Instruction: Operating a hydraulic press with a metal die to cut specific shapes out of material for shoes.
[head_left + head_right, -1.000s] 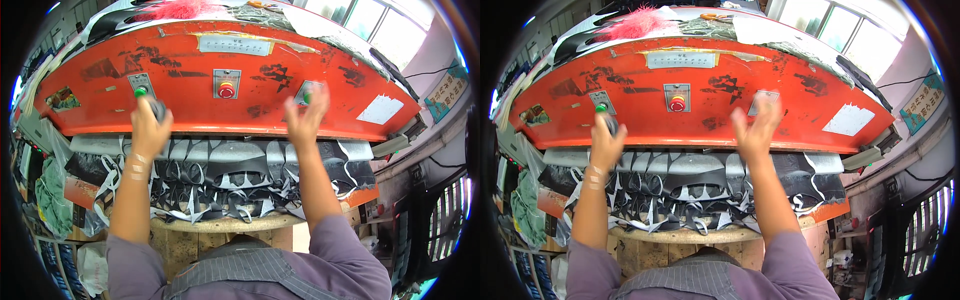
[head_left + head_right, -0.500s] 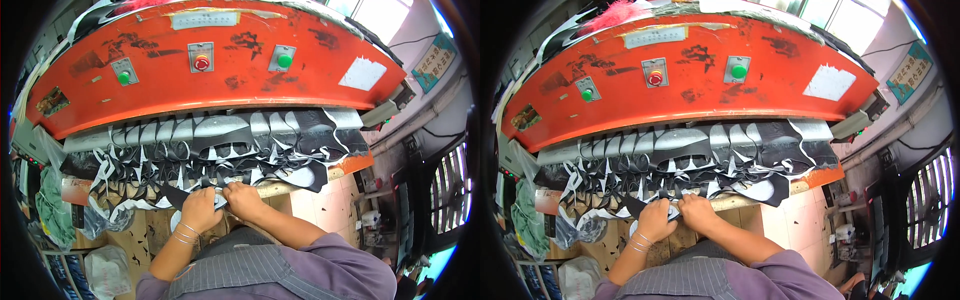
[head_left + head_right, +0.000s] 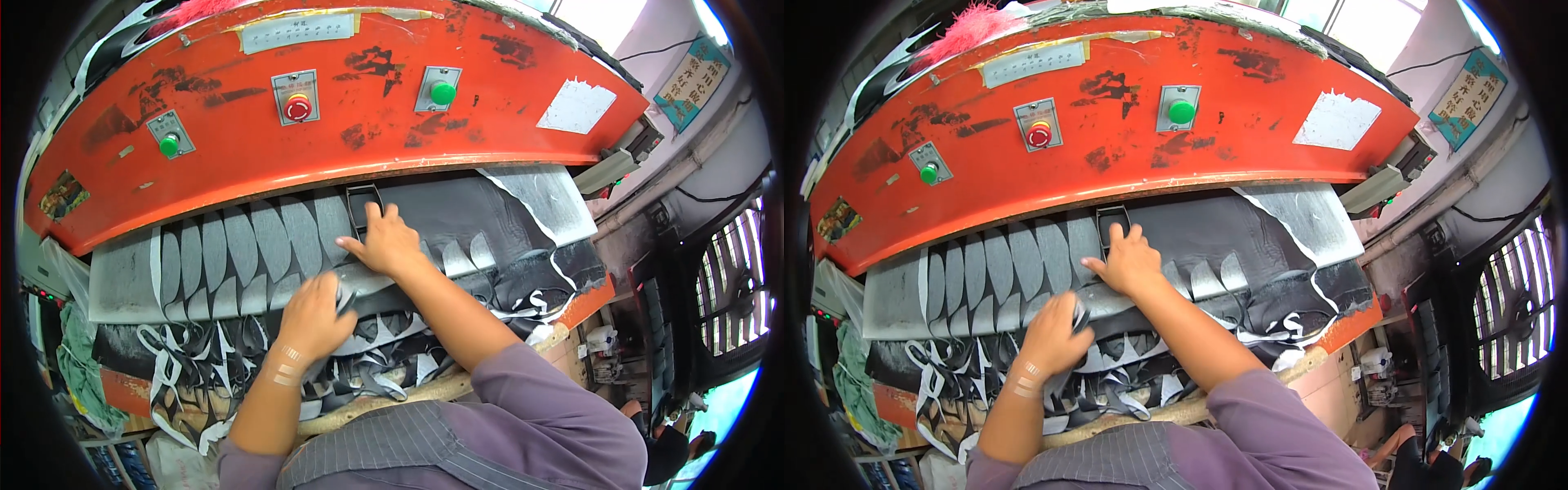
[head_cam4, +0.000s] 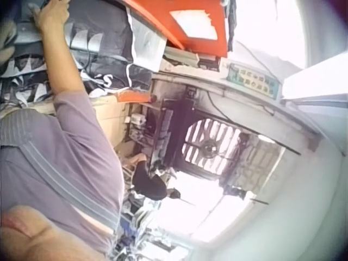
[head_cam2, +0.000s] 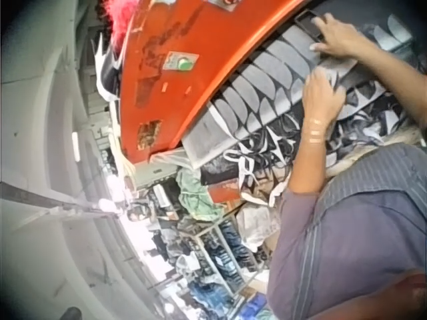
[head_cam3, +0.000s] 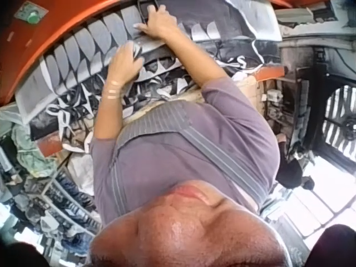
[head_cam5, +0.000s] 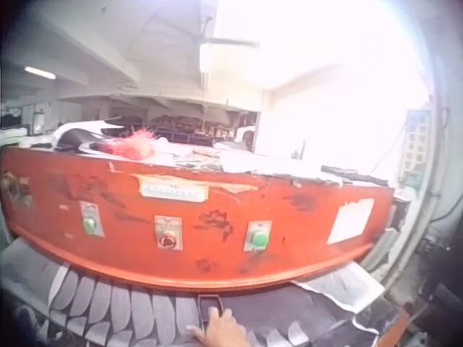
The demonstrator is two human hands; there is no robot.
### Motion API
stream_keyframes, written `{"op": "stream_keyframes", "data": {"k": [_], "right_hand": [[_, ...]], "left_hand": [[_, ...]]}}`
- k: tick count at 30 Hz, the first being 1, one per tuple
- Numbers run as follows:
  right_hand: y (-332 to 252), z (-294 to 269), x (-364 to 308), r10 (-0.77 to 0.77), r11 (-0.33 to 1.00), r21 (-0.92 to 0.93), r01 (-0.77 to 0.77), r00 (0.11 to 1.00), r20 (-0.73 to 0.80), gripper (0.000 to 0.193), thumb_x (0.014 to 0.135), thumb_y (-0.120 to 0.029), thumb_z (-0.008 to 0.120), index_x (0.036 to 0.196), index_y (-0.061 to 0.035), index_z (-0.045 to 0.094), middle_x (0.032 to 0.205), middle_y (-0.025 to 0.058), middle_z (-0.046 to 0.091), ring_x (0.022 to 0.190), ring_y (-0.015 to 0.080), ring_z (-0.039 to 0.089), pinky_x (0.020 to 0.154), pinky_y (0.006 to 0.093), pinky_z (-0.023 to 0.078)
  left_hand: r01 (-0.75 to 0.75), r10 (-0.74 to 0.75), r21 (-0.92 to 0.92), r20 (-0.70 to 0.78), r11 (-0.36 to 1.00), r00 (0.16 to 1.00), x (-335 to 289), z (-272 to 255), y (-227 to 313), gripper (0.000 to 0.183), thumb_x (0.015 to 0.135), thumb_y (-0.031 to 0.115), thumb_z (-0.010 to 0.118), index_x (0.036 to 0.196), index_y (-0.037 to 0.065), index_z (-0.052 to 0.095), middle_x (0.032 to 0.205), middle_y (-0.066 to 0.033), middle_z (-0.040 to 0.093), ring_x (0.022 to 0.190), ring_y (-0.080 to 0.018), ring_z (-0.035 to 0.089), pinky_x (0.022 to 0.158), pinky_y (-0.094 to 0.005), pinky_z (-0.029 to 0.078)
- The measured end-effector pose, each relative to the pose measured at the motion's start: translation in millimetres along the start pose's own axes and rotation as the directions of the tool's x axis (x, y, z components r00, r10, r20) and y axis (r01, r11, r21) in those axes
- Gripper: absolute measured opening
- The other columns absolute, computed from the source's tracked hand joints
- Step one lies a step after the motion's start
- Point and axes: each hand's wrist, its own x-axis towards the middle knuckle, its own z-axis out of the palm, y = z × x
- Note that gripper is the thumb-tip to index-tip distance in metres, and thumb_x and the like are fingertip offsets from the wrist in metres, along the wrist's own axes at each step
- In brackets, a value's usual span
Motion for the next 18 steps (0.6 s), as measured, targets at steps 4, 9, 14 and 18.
{"op": "stream_keyframes", "data": {"k": [4, 9, 14, 18], "right_hand": [[9.1, 5.9, 49.4, 0.051, 0.990, 0.121, -0.067, 0.990, 0.132, 0.063, 0.073, -0.036, 0.068, 0.122, -0.0044, 0.044, 0.126, 0.0289, 0.042, 0.109, 0.0430, 0.057, 0.090, 0.0473, 0.048], [47.4, -25.5, 51.3, 0.091, 0.988, 0.119, -0.096, 0.995, 0.051, 0.061, 0.072, -0.036, 0.066, 0.122, -0.0072, 0.046, 0.122, 0.0263, 0.047, 0.100, 0.0428, 0.060, 0.089, 0.0462, 0.048], [96.0, 3.4, 46.0, -0.122, 0.978, 0.157, 0.134, 0.989, -0.088, 0.069, 0.078, -0.056, 0.068, 0.122, -0.0056, 0.055, 0.123, 0.0223, 0.050, 0.113, 0.0401, 0.054, 0.094, 0.0433, 0.046], [140.8, -3.0, 41.7, -0.388, 0.922, 0.010, 0.388, 0.922, -0.017, 0.075, 0.066, -0.053, 0.079, 0.123, -0.0095, 0.056, 0.140, 0.0188, 0.045, 0.136, 0.0354, 0.036, 0.111, 0.0490, 0.026]], "left_hand": [[-0.184, 0.198, 0.105, -0.140, 0.977, 0.970, 40.8, 48.3, -46.6, 0.052, 0.072, 0.023, 0.063, 0.114, -0.006, 0.051, 0.121, -0.0252, 0.056, 0.121, -0.0375, 0.049, 0.098, -0.0453, 0.039], [-0.092, 0.090, 0.007, 0.159, 0.996, 0.983, 68.1, 38.6, -54.1, 0.063, 0.073, 0.025, 0.060, 0.127, -0.005, 0.048, 0.132, -0.0270, 0.050, 0.130, -0.0384, 0.041, 0.108, -0.0447, 0.030], [-0.106, 0.129, -0.112, 0.221, 0.988, 0.967, 113.6, 55.3, -35.5, 0.066, 0.075, 0.025, 0.057, 0.132, -0.007, 0.044, 0.135, -0.0275, 0.048, 0.134, -0.0362, 0.038, 0.111, -0.0445, 0.025], [-0.054, 0.082, -0.178, 0.155, 0.983, 0.984, 125.7, 86.4, -37.3, 0.072, 0.077, 0.028, 0.055, 0.137, -0.008, 0.039, 0.141, -0.0278, 0.041, 0.139, -0.0333, 0.031, 0.116, -0.0436, 0.017]]}}
